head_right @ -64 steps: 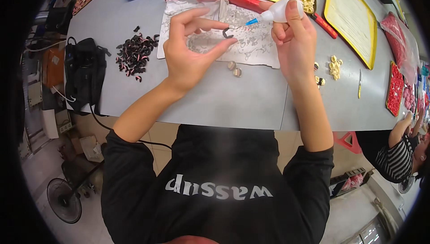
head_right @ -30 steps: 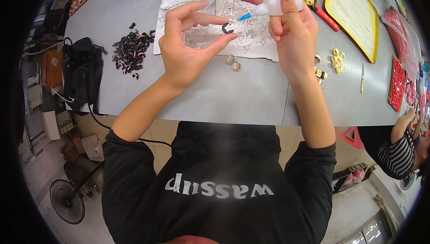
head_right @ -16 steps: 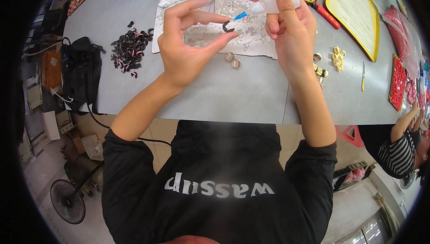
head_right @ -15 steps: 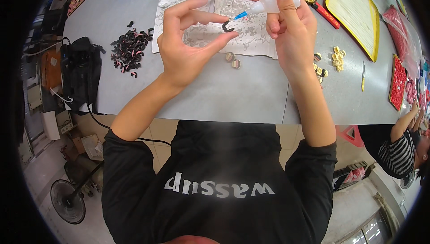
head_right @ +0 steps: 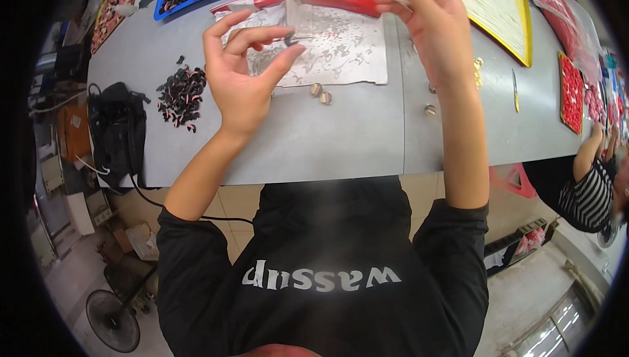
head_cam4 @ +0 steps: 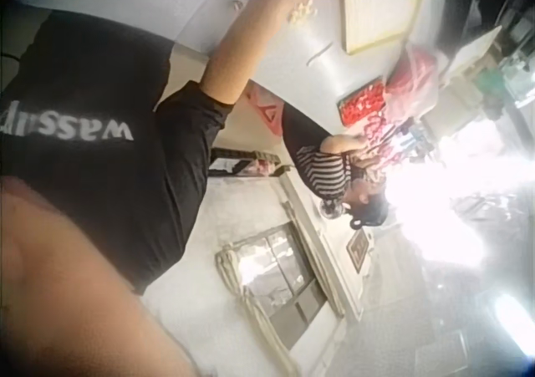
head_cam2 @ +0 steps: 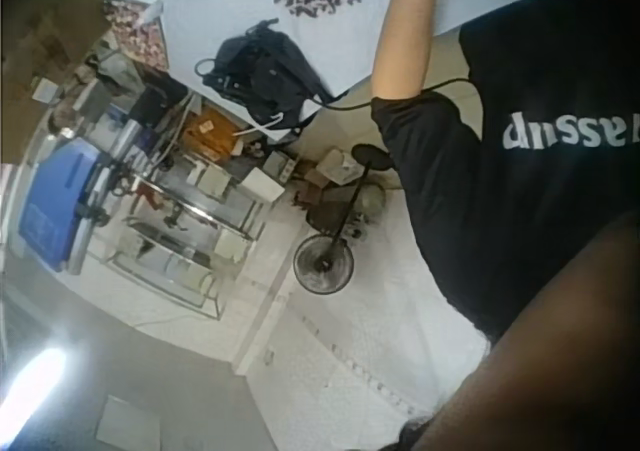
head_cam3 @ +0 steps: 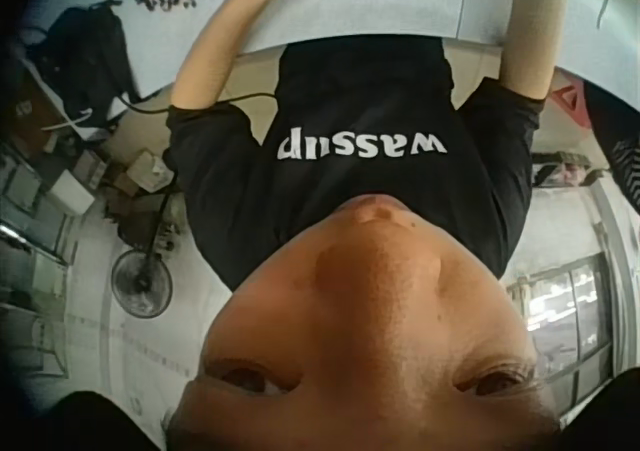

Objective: The person applies adhesive from a bottle onto small plastic components and attaches them together by hand to assemble miniature figures.

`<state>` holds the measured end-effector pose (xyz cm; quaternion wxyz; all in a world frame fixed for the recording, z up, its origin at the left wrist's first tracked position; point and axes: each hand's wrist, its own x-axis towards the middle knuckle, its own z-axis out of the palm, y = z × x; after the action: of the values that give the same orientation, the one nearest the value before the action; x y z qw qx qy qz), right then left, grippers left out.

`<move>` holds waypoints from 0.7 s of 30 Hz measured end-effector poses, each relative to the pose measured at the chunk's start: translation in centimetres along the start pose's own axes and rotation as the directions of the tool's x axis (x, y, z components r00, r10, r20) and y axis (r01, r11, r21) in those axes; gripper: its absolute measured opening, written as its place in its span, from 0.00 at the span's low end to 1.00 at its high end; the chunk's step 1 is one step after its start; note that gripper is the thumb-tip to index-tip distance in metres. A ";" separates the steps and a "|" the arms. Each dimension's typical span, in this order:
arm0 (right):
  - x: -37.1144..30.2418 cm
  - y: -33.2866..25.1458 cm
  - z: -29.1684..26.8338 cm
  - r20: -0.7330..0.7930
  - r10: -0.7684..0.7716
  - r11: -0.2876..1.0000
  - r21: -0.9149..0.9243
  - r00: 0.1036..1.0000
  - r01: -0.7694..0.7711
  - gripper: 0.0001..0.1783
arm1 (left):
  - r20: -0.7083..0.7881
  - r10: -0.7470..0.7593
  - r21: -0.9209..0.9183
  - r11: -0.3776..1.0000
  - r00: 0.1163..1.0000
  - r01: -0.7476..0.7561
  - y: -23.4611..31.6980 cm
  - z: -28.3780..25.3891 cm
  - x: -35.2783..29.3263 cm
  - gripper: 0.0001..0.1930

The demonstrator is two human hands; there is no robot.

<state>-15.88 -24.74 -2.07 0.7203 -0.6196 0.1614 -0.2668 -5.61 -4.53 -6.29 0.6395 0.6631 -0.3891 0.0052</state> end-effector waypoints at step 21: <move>-5.5 0.3 -11.0 0.072 -0.294 0.023 -0.996 0.953 0.083 0.13 | 0.158 0.056 -0.020 0.998 0.986 -0.054 1.1 0.7 -1.0 0.29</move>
<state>-26.46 -30.32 -4.85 0.0392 -0.9358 0.2711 -0.2220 -7.24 -4.43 -5.99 0.6113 0.6453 -0.4570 -0.0330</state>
